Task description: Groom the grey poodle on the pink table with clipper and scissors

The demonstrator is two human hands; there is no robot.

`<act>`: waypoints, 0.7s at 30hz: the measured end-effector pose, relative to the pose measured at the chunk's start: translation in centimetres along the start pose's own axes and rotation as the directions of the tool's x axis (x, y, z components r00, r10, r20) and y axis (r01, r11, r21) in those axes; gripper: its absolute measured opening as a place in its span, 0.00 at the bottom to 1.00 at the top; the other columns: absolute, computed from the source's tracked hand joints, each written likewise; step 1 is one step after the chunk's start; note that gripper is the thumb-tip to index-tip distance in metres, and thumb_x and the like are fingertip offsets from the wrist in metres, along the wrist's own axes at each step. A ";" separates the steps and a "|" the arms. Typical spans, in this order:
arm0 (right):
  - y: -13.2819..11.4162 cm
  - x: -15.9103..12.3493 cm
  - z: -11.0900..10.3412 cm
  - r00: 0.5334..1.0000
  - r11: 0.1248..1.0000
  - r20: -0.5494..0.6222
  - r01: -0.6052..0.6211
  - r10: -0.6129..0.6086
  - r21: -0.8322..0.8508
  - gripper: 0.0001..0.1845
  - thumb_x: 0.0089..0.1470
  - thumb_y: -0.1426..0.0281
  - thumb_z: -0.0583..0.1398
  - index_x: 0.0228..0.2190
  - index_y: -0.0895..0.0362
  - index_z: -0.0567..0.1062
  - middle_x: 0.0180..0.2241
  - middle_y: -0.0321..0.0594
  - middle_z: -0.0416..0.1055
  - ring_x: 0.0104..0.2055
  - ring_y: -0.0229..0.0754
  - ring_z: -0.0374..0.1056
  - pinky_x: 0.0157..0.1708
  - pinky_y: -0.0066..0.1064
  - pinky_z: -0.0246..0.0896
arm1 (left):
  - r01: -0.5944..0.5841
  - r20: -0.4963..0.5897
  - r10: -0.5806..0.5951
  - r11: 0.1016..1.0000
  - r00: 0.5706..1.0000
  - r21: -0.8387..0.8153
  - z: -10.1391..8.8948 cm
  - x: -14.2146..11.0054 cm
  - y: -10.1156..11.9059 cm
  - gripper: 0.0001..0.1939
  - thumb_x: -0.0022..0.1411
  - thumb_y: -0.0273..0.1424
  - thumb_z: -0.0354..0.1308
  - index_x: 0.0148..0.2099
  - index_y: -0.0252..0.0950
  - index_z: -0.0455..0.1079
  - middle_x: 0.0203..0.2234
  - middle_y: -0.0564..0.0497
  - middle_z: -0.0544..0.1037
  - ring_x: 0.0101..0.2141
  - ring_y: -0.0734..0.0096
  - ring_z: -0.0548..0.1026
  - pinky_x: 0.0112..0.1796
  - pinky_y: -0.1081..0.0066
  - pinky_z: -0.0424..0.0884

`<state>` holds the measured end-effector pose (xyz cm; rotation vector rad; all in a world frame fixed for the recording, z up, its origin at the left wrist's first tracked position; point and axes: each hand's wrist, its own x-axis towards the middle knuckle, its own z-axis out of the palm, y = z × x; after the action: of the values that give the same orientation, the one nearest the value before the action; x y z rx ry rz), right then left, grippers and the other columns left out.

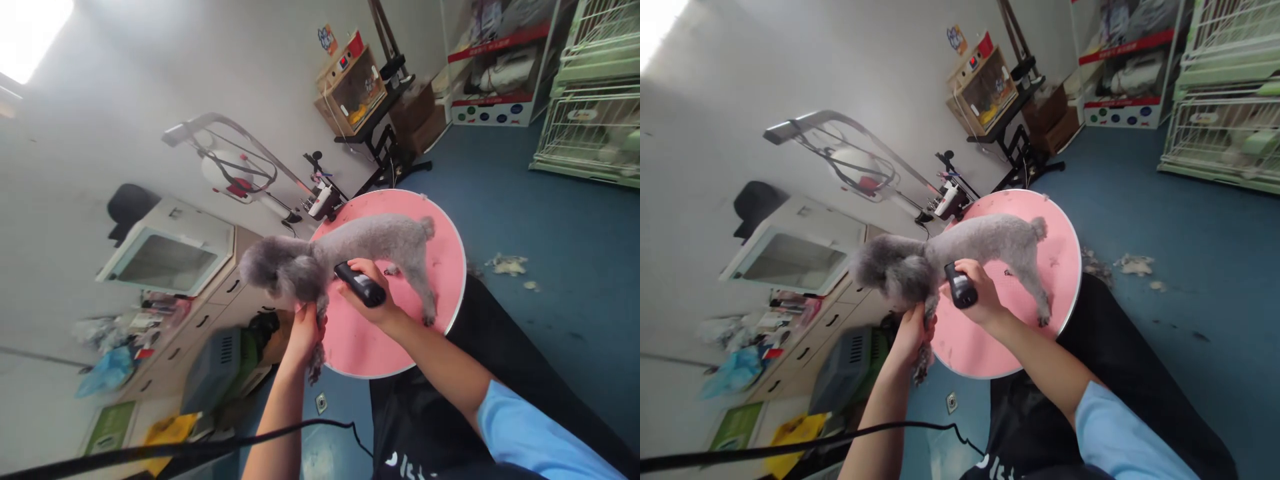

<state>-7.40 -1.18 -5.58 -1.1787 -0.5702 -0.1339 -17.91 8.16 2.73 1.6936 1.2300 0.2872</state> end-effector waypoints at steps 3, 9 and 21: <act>0.5 0.3 0.3 0.984 0.993 0.136 -0.116 0.117 -0.018 0.15 0.48 0.63 0.66 0.38 0.52 0.71 0.42 0.43 0.75 0.47 0.48 0.72 0.48 0.42 0.68 | 0.009 0.022 -0.008 0.999 1.000 -0.041 0.0 -0.1 0.1 0.16 0.61 0.44 0.50 0.30 0.37 0.58 0.12 0.59 0.61 0.11 0.83 0.52 0.15 0.80 0.44; 2.4 -1.2 1.2 0.894 0.805 -0.028 -0.389 0.447 0.447 0.18 0.43 0.62 0.68 0.36 0.52 0.70 0.41 0.38 0.76 0.33 0.39 0.72 0.35 0.34 0.71 | 0.179 0.175 -0.150 0.969 0.973 -0.167 -1.6 -0.3 -0.6 0.21 0.64 0.49 0.51 0.31 0.36 0.62 0.11 0.63 0.53 0.09 0.83 0.48 0.13 0.80 0.44; 4.1 -2.1 5.4 0.256 -0.298 0.418 -0.401 0.872 0.866 0.11 0.50 0.71 0.64 0.25 0.54 0.64 0.13 0.24 0.62 0.13 0.27 0.57 0.14 0.15 0.57 | 0.405 0.522 -0.103 0.762 0.847 -0.506 -4.9 -0.2 -1.7 0.20 0.73 0.36 0.44 0.28 0.34 0.60 0.15 0.65 0.42 0.13 0.86 0.30 0.11 0.84 0.42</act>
<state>-9.48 4.89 -8.63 0.0103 0.6269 0.9622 -22.25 10.72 3.81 0.9329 0.8621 0.0678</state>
